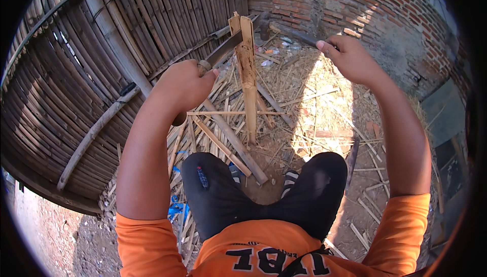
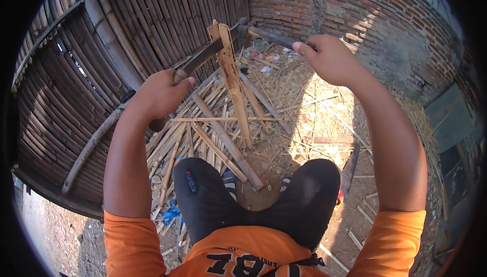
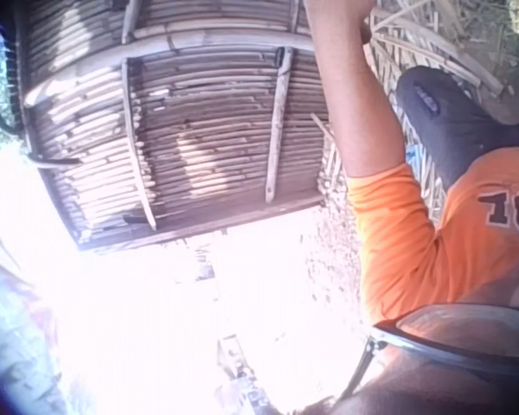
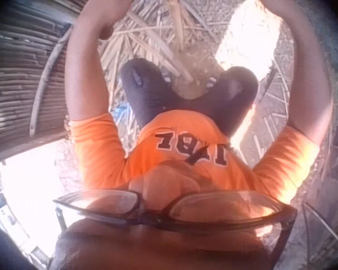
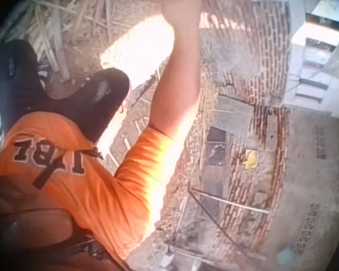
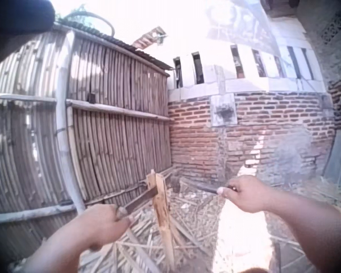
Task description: The person splits a piece of bamboo by placing a large knife against the top end and striking the back of the blade with a hammer.
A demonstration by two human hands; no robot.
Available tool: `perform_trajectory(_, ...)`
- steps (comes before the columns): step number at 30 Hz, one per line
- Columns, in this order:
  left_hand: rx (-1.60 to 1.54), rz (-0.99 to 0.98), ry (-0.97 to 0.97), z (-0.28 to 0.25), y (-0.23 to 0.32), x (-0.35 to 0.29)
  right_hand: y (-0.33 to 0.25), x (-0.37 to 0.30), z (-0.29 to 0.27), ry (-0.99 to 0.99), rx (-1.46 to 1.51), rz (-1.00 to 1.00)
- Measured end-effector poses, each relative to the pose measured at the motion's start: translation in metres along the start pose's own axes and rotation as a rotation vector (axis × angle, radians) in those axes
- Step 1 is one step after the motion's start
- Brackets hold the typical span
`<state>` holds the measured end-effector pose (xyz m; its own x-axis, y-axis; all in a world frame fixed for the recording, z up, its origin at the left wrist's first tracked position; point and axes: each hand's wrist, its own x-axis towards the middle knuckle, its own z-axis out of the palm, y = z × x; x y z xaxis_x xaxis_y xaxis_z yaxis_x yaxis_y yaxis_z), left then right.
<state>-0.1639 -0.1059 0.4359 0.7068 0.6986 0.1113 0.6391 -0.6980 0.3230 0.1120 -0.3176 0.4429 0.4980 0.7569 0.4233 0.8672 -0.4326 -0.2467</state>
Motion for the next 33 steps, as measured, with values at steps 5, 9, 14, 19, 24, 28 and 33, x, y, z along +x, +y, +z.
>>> perform_trajectory(5,0.020,0.034,0.058,0.005,0.007,-0.004,-0.009,0.007,-0.013,0.250,0.400,0.135)
perform_trajectory(9,0.061,0.058,0.056,0.006,0.009,-0.002,-0.020,0.005,0.005,0.129,0.223,0.052)
perform_trajectory(14,0.046,0.021,0.022,0.002,0.012,-0.006,-0.018,0.007,-0.009,0.180,0.156,0.096)
perform_trajectory(19,0.063,0.007,-0.018,0.001,0.013,-0.007,-0.015,0.005,0.012,0.209,0.332,0.052)
perform_trajectory(24,0.100,0.043,-0.020,0.002,0.008,-0.006,-0.017,0.001,0.004,0.035,0.160,0.135)
perform_trajectory(28,0.053,0.028,-0.036,0.002,0.011,-0.007,-0.008,0.008,-0.003,0.186,0.386,0.180)
perform_trajectory(33,0.132,0.105,0.013,0.007,0.006,-0.005,0.004,0.002,0.039,0.057,0.125,-0.004)
